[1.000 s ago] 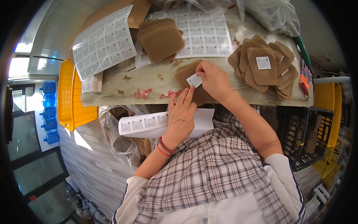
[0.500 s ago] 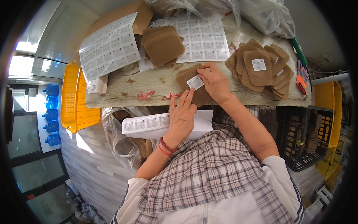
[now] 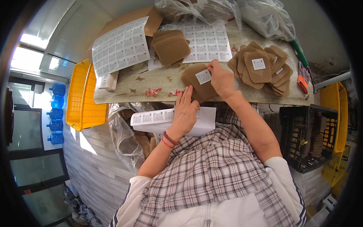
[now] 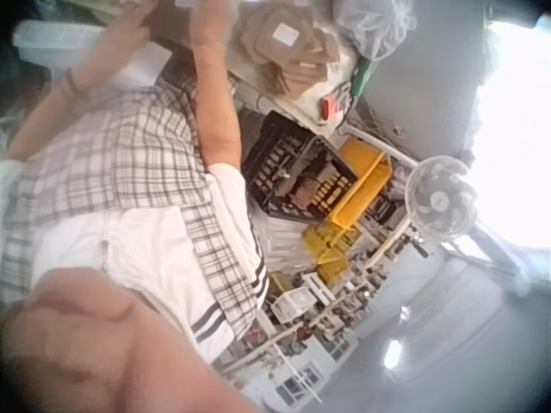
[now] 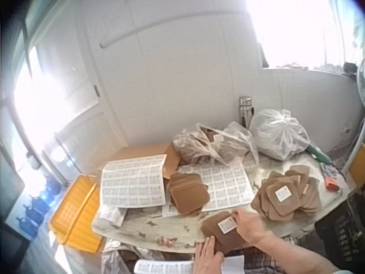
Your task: The person repeatedly peels small labels from a roll and affixes them onto brown cardboard pieces on a workbench. They handle the cardboard and label roll by hand, stacking labeled pieces as they work.
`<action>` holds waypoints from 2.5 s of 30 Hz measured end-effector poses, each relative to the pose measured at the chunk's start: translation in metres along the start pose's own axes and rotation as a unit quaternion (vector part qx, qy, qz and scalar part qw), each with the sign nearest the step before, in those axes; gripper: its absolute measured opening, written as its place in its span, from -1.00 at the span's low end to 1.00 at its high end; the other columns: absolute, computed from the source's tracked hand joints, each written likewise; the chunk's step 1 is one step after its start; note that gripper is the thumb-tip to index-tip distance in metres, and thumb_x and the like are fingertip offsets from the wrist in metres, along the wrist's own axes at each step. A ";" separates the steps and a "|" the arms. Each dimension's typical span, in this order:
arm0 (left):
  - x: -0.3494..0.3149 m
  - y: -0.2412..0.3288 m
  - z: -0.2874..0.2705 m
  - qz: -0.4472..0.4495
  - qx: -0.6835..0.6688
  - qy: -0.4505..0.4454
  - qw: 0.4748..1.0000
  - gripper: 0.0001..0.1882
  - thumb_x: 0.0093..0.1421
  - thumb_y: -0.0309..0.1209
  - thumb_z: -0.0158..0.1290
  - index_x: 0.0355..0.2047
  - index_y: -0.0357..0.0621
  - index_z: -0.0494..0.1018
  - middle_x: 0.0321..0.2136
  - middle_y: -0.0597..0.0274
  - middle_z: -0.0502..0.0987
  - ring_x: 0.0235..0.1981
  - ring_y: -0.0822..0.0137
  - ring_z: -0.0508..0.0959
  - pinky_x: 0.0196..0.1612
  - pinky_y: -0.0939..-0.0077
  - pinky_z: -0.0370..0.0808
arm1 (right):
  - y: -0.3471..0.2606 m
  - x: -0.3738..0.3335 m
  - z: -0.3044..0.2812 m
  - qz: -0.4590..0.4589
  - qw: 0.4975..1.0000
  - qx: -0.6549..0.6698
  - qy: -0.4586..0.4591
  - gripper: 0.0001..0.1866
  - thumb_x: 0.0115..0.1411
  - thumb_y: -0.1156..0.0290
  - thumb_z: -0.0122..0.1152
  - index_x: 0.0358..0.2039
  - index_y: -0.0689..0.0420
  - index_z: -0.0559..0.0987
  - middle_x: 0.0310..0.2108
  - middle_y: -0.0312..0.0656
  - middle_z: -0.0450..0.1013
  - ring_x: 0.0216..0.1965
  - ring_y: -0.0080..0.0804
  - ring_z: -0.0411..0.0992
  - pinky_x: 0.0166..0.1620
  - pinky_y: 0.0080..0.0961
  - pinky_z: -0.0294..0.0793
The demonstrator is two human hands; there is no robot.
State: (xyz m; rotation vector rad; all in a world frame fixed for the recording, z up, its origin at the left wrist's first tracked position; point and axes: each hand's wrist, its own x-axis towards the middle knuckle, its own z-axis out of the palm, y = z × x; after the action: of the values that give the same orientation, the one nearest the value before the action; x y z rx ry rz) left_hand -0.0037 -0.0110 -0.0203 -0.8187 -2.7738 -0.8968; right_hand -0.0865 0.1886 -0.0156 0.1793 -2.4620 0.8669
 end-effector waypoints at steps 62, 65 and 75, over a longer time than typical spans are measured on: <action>0.010 0.005 -0.015 -0.002 0.001 0.037 0.999 -0.95 0.19 -0.60 -0.02 -0.37 -0.31 0.45 0.23 -0.24 0.38 0.35 -0.15 0.30 0.38 0.00 0.22 | 0.005 0.013 -0.005 0.223 0.874 0.336 -0.271 -0.92 0.33 0.50 0.21 -0.21 0.22 0.58 -0.35 -0.38 0.48 -0.33 -0.65 0.37 -0.23 -0.63 0.40; 0.010 0.000 -0.009 -0.008 -0.025 0.021 0.999 -0.94 0.20 -0.61 -0.04 -0.36 -0.33 0.44 0.23 -0.23 0.38 0.35 -0.16 0.29 0.41 -0.02 0.19 | 0.012 0.020 0.009 0.187 0.902 0.256 -0.293 -0.92 0.33 0.49 0.21 -0.22 0.22 0.57 -0.38 -0.35 0.50 -0.33 -0.61 0.38 -0.21 -0.58 0.41; 0.014 -0.002 -0.009 -0.006 -0.038 0.019 0.999 -0.88 0.13 -0.63 -0.06 -0.32 -0.39 0.43 0.20 -0.29 0.38 0.33 -0.20 0.30 0.40 -0.04 0.20 | 0.007 0.025 0.012 0.163 0.929 0.157 -0.294 -0.90 0.29 0.48 0.24 -0.24 0.24 0.58 -0.39 -0.25 0.55 -0.31 -0.53 0.43 -0.17 -0.49 0.45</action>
State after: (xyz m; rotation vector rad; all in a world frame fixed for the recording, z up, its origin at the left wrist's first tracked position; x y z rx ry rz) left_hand -0.0168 -0.0116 -0.0100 -0.7899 -2.7300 -1.0149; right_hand -0.1152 0.1885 -0.0145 0.1604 -2.9339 1.5413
